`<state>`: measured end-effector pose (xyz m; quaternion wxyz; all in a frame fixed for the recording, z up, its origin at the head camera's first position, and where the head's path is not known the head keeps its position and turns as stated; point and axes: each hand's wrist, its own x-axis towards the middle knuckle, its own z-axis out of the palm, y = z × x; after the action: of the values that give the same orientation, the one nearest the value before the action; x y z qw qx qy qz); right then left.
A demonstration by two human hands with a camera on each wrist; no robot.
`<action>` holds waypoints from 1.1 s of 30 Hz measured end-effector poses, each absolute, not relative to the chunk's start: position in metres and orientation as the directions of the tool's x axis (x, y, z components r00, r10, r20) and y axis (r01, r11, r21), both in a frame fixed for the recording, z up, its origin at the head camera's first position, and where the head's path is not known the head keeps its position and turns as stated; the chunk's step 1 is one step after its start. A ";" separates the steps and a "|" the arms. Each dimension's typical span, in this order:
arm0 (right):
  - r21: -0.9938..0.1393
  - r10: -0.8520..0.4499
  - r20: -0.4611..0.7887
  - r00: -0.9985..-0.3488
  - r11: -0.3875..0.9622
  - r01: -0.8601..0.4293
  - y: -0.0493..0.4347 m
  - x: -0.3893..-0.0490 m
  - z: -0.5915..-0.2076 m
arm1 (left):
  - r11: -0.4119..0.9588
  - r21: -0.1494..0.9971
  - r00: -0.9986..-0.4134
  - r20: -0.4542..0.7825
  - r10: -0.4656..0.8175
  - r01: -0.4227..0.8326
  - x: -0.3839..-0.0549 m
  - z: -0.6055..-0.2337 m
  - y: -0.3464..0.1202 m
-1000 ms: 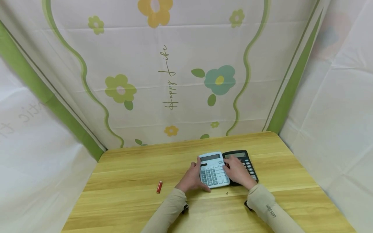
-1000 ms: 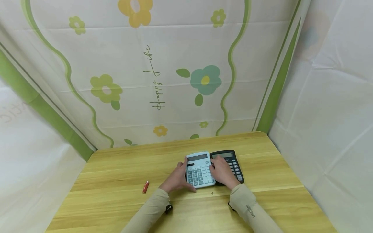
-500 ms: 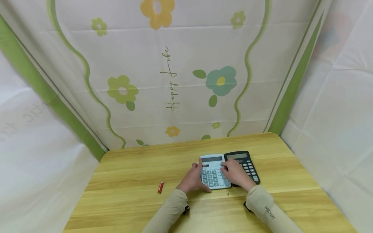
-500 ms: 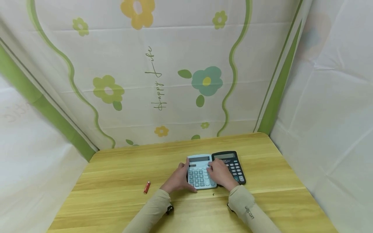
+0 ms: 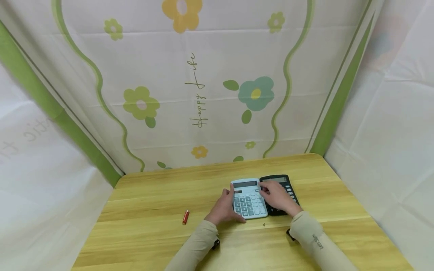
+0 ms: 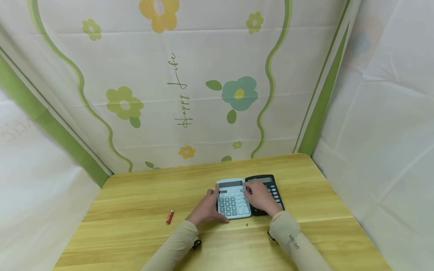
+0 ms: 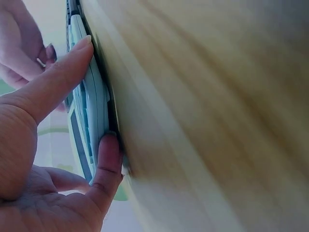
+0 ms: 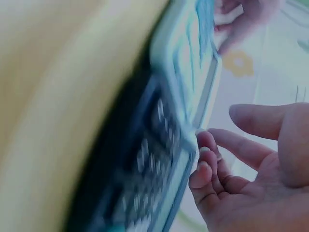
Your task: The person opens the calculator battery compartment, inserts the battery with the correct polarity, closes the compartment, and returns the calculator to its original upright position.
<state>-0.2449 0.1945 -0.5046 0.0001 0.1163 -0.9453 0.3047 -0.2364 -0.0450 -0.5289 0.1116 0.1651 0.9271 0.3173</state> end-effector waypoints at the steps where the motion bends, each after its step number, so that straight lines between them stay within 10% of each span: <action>1: -0.591 -0.209 0.080 -0.975 0.778 -0.215 0.202 -0.248 -0.503 | 0.743 0.629 -0.922 -0.105 0.373 0.229 -0.236 -0.529 -0.044; 14: -0.650 -0.036 -0.009 -0.999 0.760 -0.021 0.296 -0.277 -0.519 | 0.840 0.414 -0.931 0.049 0.363 0.350 -0.222 -0.523 -0.035; 33: -0.777 -0.118 -0.117 -0.986 0.629 0.017 0.329 -0.274 -0.538 | 0.630 0.316 -0.681 0.074 0.729 0.709 -0.207 -0.516 -0.017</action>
<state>-0.2740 0.3285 -0.5377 -0.0787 0.0282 -0.8992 0.4296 -0.2073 -0.0166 -0.5159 0.0302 0.3985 0.9023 0.1618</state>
